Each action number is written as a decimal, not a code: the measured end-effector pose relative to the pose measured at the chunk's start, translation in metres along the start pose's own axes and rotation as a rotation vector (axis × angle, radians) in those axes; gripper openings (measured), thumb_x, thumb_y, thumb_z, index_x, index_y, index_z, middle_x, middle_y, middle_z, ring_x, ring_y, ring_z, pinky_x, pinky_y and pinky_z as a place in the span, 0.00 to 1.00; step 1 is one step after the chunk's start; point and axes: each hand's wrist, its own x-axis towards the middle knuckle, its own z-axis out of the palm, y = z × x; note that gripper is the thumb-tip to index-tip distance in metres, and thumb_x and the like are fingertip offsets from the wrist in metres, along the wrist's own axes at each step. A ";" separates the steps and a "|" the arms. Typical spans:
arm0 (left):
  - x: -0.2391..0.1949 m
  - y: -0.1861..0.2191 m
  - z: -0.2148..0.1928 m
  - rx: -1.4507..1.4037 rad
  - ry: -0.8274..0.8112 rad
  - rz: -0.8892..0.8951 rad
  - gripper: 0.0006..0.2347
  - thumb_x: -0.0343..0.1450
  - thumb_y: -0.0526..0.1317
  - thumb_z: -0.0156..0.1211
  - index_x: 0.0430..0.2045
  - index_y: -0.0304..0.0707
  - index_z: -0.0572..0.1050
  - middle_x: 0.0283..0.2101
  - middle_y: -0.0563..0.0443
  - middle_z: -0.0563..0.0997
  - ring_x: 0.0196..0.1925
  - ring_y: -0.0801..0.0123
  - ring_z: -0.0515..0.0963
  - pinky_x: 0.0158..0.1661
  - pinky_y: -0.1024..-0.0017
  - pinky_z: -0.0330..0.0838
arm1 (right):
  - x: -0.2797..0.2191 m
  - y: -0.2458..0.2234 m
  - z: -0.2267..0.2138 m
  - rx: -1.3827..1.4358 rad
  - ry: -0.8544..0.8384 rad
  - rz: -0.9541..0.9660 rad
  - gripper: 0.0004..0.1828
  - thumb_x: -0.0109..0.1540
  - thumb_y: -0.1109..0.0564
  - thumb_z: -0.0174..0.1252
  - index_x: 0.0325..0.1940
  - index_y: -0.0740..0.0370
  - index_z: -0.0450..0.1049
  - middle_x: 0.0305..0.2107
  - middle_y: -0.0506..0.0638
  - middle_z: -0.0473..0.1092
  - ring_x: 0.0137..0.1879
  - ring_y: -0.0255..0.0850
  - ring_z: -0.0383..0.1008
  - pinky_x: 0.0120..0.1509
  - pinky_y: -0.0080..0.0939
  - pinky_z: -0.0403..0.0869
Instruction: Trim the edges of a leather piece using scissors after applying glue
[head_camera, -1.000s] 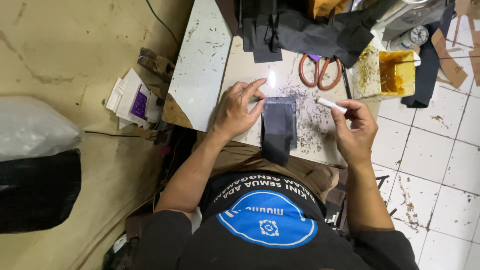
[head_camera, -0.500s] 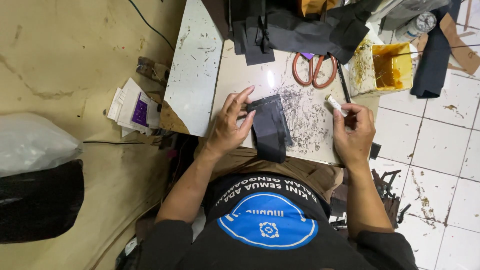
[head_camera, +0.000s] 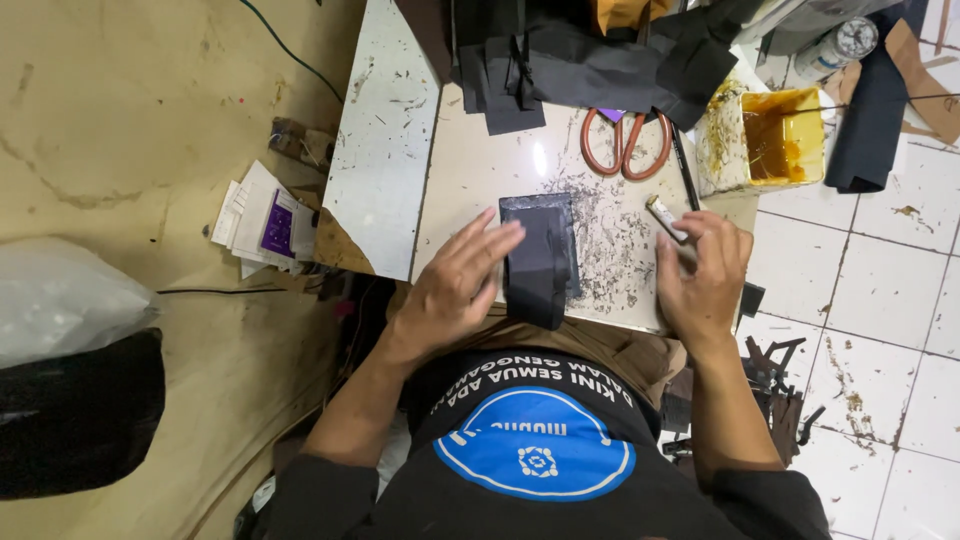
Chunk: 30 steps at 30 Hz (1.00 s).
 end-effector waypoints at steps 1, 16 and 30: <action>-0.005 0.005 -0.003 -0.001 -0.004 -0.003 0.28 0.67 0.21 0.57 0.65 0.38 0.66 0.62 0.34 0.73 0.69 0.37 0.66 0.69 0.44 0.59 | -0.002 -0.007 -0.001 0.001 -0.003 0.004 0.06 0.70 0.62 0.63 0.49 0.61 0.74 0.45 0.53 0.73 0.57 0.49 0.70 0.60 0.46 0.66; -0.027 -0.001 0.021 0.213 -0.029 0.163 0.20 0.69 0.40 0.68 0.56 0.43 0.75 0.66 0.45 0.72 0.71 0.42 0.65 0.68 0.49 0.59 | 0.003 -0.083 -0.008 0.281 -0.338 -0.223 0.23 0.60 0.56 0.66 0.59 0.54 0.74 0.55 0.53 0.73 0.58 0.54 0.71 0.62 0.55 0.71; -0.025 0.007 0.036 0.048 0.241 0.195 0.05 0.72 0.32 0.63 0.39 0.40 0.83 0.48 0.49 0.85 0.58 0.52 0.81 0.61 0.56 0.71 | 0.013 -0.099 -0.027 0.455 -0.569 -0.250 0.31 0.57 0.56 0.65 0.65 0.54 0.71 0.63 0.62 0.65 0.65 0.60 0.64 0.67 0.64 0.64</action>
